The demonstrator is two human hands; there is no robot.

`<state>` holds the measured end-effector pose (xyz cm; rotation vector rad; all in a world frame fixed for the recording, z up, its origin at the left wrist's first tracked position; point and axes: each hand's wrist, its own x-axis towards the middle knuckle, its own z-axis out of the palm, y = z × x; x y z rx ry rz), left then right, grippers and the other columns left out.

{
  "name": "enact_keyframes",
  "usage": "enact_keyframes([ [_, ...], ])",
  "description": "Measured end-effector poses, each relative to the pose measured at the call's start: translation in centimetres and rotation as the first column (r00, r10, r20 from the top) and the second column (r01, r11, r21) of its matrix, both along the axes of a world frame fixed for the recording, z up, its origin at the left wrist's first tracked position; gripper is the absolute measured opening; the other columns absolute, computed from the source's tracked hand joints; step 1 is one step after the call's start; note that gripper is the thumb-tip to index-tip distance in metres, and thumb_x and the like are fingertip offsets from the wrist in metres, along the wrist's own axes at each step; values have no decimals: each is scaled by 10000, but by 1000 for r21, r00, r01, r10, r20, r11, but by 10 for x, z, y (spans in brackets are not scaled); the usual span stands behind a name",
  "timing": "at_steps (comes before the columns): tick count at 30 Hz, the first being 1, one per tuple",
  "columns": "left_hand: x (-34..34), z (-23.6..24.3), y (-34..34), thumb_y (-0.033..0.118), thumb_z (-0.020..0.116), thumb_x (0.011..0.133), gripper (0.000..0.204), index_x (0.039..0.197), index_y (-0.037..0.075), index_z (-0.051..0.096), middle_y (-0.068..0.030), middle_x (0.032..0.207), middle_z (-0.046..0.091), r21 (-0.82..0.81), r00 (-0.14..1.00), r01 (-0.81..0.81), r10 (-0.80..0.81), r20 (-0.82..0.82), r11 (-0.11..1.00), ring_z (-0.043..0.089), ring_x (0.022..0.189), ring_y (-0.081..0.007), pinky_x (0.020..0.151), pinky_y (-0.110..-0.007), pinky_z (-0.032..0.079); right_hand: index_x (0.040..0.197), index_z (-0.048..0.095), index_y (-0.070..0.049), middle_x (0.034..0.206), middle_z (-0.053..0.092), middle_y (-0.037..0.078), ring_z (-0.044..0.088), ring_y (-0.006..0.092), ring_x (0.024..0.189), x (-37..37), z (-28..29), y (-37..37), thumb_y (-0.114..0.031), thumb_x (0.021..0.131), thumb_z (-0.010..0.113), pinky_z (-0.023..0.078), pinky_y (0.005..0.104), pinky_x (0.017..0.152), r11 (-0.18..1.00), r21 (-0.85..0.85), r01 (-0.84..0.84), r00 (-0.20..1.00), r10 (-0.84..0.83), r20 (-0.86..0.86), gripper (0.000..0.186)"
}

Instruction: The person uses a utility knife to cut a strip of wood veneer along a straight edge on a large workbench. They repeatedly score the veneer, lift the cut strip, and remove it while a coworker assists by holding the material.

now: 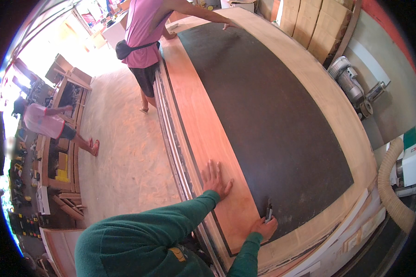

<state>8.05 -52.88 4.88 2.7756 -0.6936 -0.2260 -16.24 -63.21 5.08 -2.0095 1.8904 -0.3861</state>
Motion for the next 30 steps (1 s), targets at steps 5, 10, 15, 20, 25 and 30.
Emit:
enact_keyframes([
  [5,0,2,0,646,511,969,1022,1686,24,133,-315,1737,28,12,1000,-1,1,-13,1000,12,1621,-472,1265,-677,25,1187,629,-26,1165,655,203,639,413,1134,-2,-5,0,-146,850,739,537,512,954,1000,-4,-5,1000,5,-8,375],
  [10,0,0,0,651,506,970,1024,1688,27,126,-311,1739,17,32,1000,-3,3,-7,999,1,1623,-466,1264,-679,14,1202,625,-27,1178,655,198,642,408,1136,-3,-7,-1,-152,853,743,543,508,953,1000,-2,-17,999,17,-28,389],
  [15,2,-1,1,644,504,979,1018,1690,34,107,-317,1736,7,21,1000,7,-6,-28,1000,-13,1621,-473,1264,-675,-2,1203,623,-15,1178,656,195,644,405,1136,1,-6,-1,-155,855,746,546,499,951,998,38,41,999,-40,-29,395],
  [20,2,-3,0,648,500,981,1021,1691,33,98,-316,1736,1,27,1000,8,-8,-21,1000,-14,1620,-475,1262,-677,-3,1211,629,-8,1185,658,195,641,408,1143,2,-2,-1,-150,849,748,544,496,950,999,39,27,999,-26,-22,406],
  [25,2,-5,0,652,490,975,1023,1687,17,119,-318,1736,14,28,1000,8,-8,-4,1000,-7,1619,-480,1257,-689,8,1229,628,-4,1195,657,200,640,404,1156,-1,-6,-1,-146,846,754,539,493,969,1000,25,-2,1000,2,-27,428],
  [30,2,-3,1,639,498,975,1020,1685,10,122,-325,1733,17,17,1000,10,-10,-6,1000,-2,1616,-489,1255,-693,13,1205,634,-44,1159,672,188,667,404,1094,-3,-12,-1,-167,884,724,547,499,902,1000,12,29,1000,-29,-13,356],
])
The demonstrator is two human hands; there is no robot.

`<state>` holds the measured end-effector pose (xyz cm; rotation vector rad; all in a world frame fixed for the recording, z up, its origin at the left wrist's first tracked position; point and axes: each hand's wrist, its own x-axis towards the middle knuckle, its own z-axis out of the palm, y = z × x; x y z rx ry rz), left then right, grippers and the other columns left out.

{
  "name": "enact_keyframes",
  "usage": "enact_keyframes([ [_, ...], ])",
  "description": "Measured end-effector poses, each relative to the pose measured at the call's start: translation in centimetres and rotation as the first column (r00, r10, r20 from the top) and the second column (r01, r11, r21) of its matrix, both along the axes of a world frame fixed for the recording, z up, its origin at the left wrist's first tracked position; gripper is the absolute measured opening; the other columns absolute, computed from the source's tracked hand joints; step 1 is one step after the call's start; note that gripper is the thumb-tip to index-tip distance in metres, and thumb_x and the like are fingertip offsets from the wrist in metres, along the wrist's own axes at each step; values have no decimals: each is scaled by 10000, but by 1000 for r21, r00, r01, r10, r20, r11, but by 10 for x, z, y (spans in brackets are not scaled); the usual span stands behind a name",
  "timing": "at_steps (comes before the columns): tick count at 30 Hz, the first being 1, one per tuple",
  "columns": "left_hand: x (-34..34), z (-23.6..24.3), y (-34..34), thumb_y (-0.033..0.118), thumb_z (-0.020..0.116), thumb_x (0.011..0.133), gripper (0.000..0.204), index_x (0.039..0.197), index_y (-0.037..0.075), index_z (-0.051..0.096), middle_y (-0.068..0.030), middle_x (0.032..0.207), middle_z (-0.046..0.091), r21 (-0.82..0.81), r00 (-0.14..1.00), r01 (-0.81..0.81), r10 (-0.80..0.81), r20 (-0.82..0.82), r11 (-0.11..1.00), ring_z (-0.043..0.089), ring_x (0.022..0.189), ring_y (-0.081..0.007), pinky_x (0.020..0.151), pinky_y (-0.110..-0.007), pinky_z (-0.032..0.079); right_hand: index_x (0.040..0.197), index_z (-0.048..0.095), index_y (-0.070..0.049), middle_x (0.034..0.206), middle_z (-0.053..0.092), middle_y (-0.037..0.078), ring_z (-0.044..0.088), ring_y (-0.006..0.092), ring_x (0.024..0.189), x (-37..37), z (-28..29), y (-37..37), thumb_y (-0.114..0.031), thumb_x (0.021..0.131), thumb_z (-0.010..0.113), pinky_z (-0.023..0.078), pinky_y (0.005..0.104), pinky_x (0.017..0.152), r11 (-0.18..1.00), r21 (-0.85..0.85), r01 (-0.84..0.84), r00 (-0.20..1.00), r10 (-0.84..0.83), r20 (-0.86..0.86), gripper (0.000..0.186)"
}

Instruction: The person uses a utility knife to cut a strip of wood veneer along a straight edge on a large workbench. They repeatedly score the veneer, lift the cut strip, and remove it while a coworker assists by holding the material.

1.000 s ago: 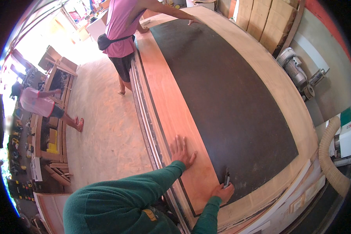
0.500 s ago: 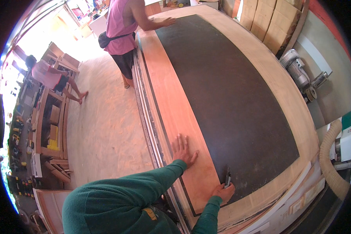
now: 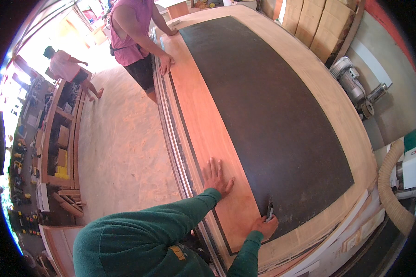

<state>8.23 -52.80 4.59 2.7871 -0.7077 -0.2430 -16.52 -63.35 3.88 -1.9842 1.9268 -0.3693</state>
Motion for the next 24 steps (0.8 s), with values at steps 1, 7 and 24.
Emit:
enact_keyframes([
  [1,0,1,0,637,499,975,1019,1684,10,123,-326,1733,18,10,1000,0,0,14,1000,-1,1616,-490,1255,-693,14,1204,633,-41,1157,672,190,666,405,1094,0,0,0,-167,882,724,548,498,902,1000,-23,-17,1000,16,-20,358],
  [7,-1,0,1,636,507,973,1019,1682,8,132,-324,1733,21,-21,1000,-2,3,15,1000,3,1616,-489,1257,-691,22,1201,630,-23,1152,666,205,658,409,1103,-2,-1,0,-158,869,724,544,494,920,997,-45,-61,998,61,-8,371],
  [24,1,-29,-3,687,563,926,1032,1678,68,219,-269,1738,147,-3,986,30,-29,162,1000,85,1619,-449,1266,-675,36,1201,727,-63,1180,706,208,654,417,1139,-12,-6,-10,-185,802,747,530,512,995,989,144,-39,980,9,200,417],
])
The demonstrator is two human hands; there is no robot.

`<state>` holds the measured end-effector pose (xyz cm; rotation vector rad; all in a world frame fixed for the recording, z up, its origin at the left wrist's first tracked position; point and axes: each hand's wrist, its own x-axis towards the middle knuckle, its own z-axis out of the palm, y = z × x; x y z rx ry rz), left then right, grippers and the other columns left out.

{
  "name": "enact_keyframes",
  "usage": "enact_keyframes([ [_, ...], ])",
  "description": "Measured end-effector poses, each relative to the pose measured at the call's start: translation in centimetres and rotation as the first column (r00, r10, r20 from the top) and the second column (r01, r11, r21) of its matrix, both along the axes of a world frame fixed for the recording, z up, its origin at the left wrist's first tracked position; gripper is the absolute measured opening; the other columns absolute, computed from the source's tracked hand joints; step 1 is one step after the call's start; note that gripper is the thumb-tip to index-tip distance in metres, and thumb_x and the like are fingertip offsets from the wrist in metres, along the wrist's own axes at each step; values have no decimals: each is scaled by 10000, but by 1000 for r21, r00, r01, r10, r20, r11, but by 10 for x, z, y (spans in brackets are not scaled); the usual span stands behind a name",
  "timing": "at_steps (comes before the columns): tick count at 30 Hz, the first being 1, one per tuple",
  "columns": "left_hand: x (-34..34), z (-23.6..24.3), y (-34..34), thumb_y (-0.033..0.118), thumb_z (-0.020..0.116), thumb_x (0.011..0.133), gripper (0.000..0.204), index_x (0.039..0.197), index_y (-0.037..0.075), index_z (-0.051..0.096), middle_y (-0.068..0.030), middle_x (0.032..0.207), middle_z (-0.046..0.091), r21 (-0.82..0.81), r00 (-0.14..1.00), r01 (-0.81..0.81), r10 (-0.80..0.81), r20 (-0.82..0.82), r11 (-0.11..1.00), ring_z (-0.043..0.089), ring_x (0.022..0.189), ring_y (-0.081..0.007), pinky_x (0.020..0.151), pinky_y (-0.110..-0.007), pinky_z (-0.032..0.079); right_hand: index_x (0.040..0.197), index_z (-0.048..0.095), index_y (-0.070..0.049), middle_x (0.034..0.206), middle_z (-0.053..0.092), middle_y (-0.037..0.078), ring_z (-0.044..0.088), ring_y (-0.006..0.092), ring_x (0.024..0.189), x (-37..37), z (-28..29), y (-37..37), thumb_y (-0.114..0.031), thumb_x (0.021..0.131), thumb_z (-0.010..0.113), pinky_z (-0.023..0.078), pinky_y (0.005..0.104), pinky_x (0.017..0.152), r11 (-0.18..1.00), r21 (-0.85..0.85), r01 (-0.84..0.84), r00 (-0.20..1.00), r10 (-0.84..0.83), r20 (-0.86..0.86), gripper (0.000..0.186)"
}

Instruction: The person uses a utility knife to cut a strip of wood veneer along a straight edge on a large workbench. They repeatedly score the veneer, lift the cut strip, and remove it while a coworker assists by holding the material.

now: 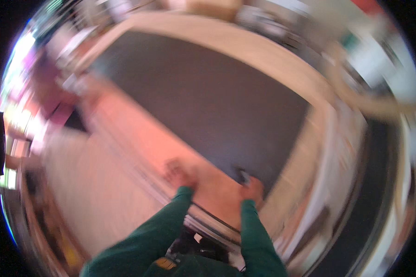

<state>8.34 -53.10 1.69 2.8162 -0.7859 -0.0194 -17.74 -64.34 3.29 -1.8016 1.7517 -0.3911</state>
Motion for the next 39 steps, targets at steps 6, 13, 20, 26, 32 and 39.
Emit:
enact_keyframes([
  [6,8,-24,-5,818,365,961,1016,1662,84,300,-256,1703,276,301,972,-46,-27,234,952,312,1553,-441,1182,-668,285,1269,636,-86,1273,634,162,592,384,1218,2,13,13,-236,925,672,492,524,1042,984,-163,-71,995,58,-85,376],
  [13,16,-61,-12,848,285,955,1041,1663,86,301,-284,1689,295,139,917,-77,16,398,987,326,1542,-461,1175,-675,291,1216,608,-47,1227,604,200,588,421,1187,-12,1,-2,-238,856,691,493,590,1001,875,-173,452,891,-436,127,415],
  [20,16,-65,-14,809,332,977,1013,1679,84,241,-271,1715,241,282,902,-27,-99,421,959,281,1567,-449,1178,-697,282,1196,708,-27,1215,687,236,626,408,1188,-92,-64,24,-216,928,588,477,528,1044,548,-158,821,532,-836,-138,348],
  [26,-4,-26,-6,768,385,974,1047,1686,32,166,-343,1717,119,187,972,-25,-19,232,982,178,1603,-464,1231,-678,212,1381,563,-43,1293,609,226,583,435,1218,-119,-58,90,-445,1003,624,456,587,1033,617,-311,723,491,-776,-396,555],
  [32,-4,3,-6,674,465,982,1029,1686,8,120,-347,1723,43,106,997,-20,12,82,994,71,1618,-476,1259,-665,139,1392,546,-52,1298,580,240,573,419,1227,-118,-32,95,-465,996,648,493,598,964,670,-302,678,527,-730,-436,581],
  [39,-4,-31,-1,726,386,996,1008,1682,21,169,-338,1724,78,163,990,0,-23,139,987,121,1600,-506,1212,-730,184,1351,603,1,1346,610,253,545,457,1309,-119,-16,136,-491,984,622,464,582,1063,622,-466,630,472,-782,-407,615],
])
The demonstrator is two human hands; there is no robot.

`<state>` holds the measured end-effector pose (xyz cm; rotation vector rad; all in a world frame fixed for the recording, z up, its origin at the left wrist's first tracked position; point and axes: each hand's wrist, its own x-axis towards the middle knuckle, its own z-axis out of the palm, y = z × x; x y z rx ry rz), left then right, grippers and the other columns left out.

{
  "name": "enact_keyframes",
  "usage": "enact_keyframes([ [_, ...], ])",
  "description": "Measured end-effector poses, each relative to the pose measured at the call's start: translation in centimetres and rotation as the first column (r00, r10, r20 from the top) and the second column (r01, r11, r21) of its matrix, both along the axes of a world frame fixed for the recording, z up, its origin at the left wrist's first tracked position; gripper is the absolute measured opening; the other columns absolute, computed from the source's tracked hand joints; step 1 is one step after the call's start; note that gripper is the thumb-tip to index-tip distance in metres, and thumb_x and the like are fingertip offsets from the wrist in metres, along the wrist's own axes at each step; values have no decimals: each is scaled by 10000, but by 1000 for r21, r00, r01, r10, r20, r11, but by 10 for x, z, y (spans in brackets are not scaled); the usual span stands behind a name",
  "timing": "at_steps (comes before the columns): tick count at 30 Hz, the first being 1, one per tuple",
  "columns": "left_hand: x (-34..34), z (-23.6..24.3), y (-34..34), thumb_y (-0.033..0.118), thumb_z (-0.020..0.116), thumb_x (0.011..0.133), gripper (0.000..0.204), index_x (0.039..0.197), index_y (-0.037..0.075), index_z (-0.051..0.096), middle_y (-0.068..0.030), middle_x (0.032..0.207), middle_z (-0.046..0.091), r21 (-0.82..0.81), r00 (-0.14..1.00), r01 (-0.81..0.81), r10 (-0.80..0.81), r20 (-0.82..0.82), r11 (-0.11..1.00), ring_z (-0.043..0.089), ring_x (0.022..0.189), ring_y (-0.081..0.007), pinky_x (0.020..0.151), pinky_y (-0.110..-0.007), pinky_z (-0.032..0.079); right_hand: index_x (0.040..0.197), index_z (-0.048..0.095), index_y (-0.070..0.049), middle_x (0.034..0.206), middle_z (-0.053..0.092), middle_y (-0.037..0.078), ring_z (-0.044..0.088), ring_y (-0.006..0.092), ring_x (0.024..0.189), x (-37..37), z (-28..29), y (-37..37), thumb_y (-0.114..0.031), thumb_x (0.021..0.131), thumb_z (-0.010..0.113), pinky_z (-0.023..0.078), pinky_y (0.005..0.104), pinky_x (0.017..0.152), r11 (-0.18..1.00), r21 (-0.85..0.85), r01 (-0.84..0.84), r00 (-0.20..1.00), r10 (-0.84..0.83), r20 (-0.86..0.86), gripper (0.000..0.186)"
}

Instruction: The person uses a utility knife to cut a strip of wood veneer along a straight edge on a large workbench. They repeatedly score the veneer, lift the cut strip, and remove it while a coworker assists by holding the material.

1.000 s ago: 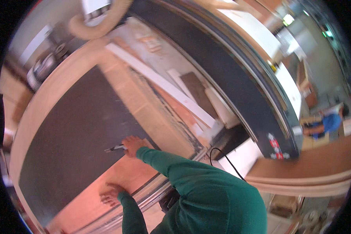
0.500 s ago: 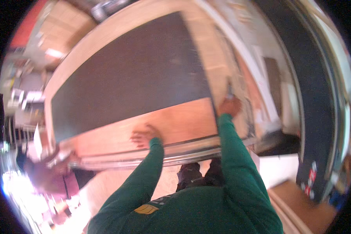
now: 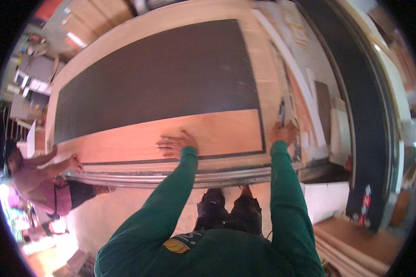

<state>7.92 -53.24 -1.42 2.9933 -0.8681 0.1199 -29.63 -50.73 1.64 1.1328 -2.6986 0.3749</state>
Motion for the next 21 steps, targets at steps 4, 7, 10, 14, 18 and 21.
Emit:
enact_keyframes([
  [4,28,-52,-8,767,342,990,1015,1673,29,209,-334,1717,133,-68,994,86,-81,75,994,185,1578,-519,1196,-743,200,1352,615,4,1426,563,305,485,496,1357,42,19,86,-360,1011,581,385,610,1156,941,-62,-334,924,339,177,500],
  [7,45,-51,-19,781,341,978,1012,1653,31,266,-323,1710,184,-7,977,110,-107,187,994,251,1558,-513,1202,-721,215,1147,701,-46,1271,605,246,541,479,1233,76,53,167,-210,953,638,489,553,1025,889,-262,-376,717,458,526,262],
  [10,54,7,-17,763,372,978,987,1627,20,332,-309,1707,217,32,991,131,-131,-7,991,291,1551,-491,1222,-677,230,949,714,-80,1157,631,234,588,449,1162,95,101,247,-128,911,653,526,521,931,897,-311,-315,658,442,609,88],
  [14,27,82,34,718,436,985,940,1586,-4,426,-288,1706,249,-72,859,242,-249,-447,967,328,1551,-451,1258,-603,251,1036,684,-60,1111,650,206,636,409,1066,81,163,309,-143,909,635,529,517,912,918,-194,-345,571,370,733,159],
  [18,-52,94,127,493,487,1071,716,1566,-22,437,-259,1654,379,-731,-241,334,-696,-676,595,388,1534,-358,1243,-590,304,1274,659,-27,1340,614,231,591,403,1252,97,216,336,-269,954,608,473,549,1035,723,-501,-475,644,674,362,405],
  [21,-91,134,213,414,500,1091,635,1546,-27,454,-240,1589,441,-517,-648,223,-270,-712,827,439,1472,-316,1191,-553,360,1388,621,-31,1499,523,249,490,436,1394,123,246,340,-414,1031,530,378,591,1150,549,-622,-559,649,756,85,531],
])
